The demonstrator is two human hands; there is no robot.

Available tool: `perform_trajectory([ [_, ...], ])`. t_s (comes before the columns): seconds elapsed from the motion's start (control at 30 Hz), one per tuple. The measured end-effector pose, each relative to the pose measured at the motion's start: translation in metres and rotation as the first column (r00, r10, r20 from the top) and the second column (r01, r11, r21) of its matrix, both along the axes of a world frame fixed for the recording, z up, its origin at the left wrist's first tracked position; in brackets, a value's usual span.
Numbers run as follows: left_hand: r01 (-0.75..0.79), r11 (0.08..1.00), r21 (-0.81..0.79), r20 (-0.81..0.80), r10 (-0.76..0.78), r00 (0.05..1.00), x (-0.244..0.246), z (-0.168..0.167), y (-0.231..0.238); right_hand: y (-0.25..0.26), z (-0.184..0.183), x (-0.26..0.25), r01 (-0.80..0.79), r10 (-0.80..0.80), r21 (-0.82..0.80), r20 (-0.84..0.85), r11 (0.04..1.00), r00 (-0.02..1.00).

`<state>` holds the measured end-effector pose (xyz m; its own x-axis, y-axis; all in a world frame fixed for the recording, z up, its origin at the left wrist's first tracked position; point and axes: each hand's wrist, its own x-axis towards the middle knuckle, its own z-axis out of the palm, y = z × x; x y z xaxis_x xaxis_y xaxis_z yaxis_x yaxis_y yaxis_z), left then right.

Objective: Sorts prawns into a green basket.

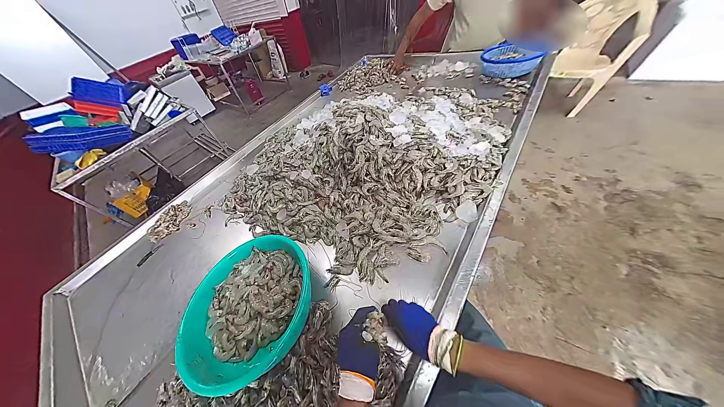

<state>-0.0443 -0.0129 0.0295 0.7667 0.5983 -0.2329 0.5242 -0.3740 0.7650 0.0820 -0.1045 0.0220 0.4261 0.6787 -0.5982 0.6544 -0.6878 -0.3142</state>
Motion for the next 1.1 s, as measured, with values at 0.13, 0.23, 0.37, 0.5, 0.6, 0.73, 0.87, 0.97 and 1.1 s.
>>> perform_trajectory([
  [0.13,0.020,0.998,-0.054,-0.018,-0.021,1.000,0.004,-0.001,-0.007,-0.003,0.036,-0.017,0.100,-0.100,0.007,-0.071,0.995,0.992],
  [0.23,0.013,0.995,-0.101,-0.133,-0.026,0.991,0.008,0.011,-0.007,-0.004,0.038,-0.016,-0.036,0.030,0.066,0.093,0.997,0.995],
  [0.37,0.020,0.944,-0.328,-0.071,-0.046,0.996,0.001,0.018,-0.005,-0.016,0.020,-0.012,-0.260,0.157,0.282,0.340,0.923,0.927],
  [0.5,-0.003,0.820,-0.572,0.071,0.053,0.996,-0.012,0.017,0.001,-0.017,0.026,0.037,-0.069,0.031,0.181,0.204,0.981,0.979],
  [0.6,0.096,0.794,-0.601,0.187,0.023,0.982,-0.016,0.010,0.011,-0.008,0.017,0.102,-0.049,0.020,0.209,0.139,0.977,0.990],
  [0.73,0.147,0.734,-0.663,0.316,0.097,0.944,-0.014,0.001,0.013,0.011,-0.009,0.113,-0.056,0.022,0.144,0.228,0.988,0.973],
  [0.87,0.043,0.710,-0.703,0.320,0.261,0.911,-0.020,0.012,0.010,-0.009,0.009,0.079,0.168,-0.167,-0.010,0.080,0.986,0.983],
  [0.97,0.014,0.736,-0.677,0.315,0.272,0.909,-0.022,0.016,0.009,-0.008,0.018,0.091,-0.102,0.085,0.131,0.131,0.986,0.988],
  [1.1,-0.063,0.788,-0.612,0.294,0.301,0.907,-0.015,0.017,-0.003,0.016,-0.008,0.117,-0.447,0.352,0.286,0.327,0.847,0.877],
])
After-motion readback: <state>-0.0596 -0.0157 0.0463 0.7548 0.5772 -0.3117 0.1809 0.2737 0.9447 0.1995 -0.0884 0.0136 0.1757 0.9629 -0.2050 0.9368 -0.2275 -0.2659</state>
